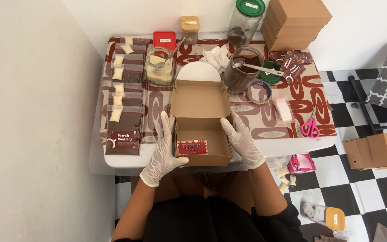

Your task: The person scoops a white powder into small plastic bags, seals them, and places them into cardboard boxes. They repeat this process for multiple units, arranging the filled bags inside the boxes and closing the flaps.

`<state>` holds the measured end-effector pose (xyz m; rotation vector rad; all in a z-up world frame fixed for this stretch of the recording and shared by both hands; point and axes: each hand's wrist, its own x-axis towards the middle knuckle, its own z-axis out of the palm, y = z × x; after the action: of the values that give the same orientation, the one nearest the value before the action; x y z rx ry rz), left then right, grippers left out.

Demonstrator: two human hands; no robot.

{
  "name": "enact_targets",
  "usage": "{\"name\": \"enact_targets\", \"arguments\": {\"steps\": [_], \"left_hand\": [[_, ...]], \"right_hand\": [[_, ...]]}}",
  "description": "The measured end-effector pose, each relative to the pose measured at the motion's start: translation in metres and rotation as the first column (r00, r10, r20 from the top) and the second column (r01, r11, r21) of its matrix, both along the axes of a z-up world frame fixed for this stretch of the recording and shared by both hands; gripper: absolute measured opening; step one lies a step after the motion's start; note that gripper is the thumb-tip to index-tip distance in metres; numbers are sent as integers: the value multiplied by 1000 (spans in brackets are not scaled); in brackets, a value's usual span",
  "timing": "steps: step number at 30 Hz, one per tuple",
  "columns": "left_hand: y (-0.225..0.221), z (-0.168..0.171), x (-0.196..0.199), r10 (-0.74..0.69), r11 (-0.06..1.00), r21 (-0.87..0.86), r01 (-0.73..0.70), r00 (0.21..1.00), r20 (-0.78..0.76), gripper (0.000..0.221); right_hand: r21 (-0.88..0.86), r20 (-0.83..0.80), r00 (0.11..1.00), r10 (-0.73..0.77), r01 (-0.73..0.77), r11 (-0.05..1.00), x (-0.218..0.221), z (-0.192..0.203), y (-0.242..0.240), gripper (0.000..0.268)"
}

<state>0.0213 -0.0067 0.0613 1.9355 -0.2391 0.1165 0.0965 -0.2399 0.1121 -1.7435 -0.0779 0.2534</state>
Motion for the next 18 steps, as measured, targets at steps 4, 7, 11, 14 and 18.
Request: {"name": "enact_targets", "arguments": {"steps": [4,7,11,14,18], "left_hand": [[-7,-1,12,-6,1000,-21,6,1000,8,152],[-10,-8,25,-6,1000,-15,6,1000,21,154],[-10,-11,41,-1,1000,15,0,1000,16,159],[-6,-2,35,29,992,122,-35,998,54,158],[-6,-3,11,92,973,205,-105,993,74,149]], "right_hand": [[-55,-47,998,-39,36,998,10,-12,-3,66],[-52,-4,997,-80,80,995,27,-37,-9,62],[165,-35,996,-85,89,982,46,-52,-19,64],[1,5,999,-43,43,999,44,-55,-34,65],[21,43,999,-4,3,1000,8,-8,-16,63]]}}
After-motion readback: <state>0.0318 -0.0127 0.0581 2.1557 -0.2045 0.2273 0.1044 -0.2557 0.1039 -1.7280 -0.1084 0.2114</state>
